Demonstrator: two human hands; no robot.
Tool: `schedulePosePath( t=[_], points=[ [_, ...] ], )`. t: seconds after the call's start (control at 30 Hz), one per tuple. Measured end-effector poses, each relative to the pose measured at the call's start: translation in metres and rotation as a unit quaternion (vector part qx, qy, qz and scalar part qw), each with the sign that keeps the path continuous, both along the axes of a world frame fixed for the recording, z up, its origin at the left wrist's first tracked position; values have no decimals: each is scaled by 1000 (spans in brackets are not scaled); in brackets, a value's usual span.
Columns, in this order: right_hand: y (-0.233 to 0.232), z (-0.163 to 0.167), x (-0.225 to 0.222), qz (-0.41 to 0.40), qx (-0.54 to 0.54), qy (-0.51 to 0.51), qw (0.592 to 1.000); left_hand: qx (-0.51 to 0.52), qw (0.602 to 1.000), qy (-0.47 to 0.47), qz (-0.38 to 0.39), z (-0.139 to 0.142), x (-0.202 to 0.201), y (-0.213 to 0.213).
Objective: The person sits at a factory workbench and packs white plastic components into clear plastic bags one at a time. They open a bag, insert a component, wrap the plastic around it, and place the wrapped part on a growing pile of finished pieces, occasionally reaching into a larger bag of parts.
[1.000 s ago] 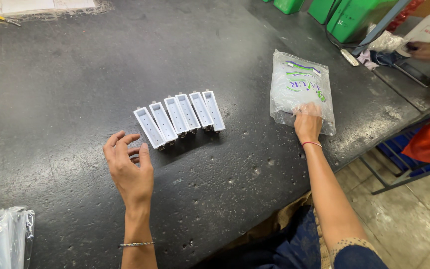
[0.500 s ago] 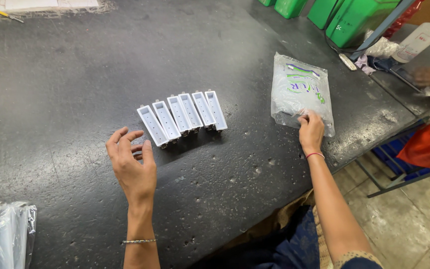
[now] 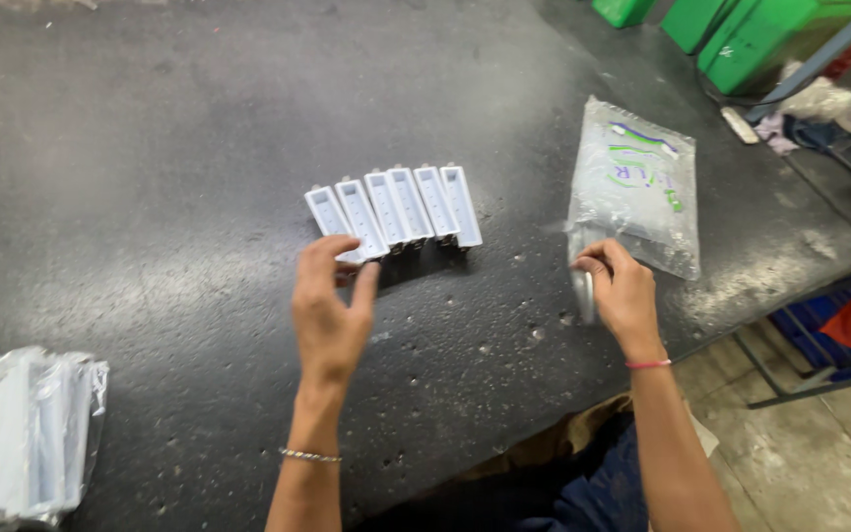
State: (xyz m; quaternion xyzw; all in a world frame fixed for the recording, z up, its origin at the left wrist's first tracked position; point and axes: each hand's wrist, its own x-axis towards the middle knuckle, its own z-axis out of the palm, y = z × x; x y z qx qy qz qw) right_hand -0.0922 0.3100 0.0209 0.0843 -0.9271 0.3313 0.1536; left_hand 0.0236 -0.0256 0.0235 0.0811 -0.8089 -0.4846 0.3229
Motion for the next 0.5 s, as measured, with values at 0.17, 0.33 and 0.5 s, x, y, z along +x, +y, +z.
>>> schedulePosePath(
  t=[0.17,0.33,0.5],
  points=[
    [-56,27,28,277,-102,-240,925,-25,984,37,-175,8,6,14],
    [-122,37,39,343,-71,-256,901,11,962,-41,-270,8,6,22],
    [-169,46,32,355,-147,-166,908,89,990,47,-97,0,4,0]
  ],
)
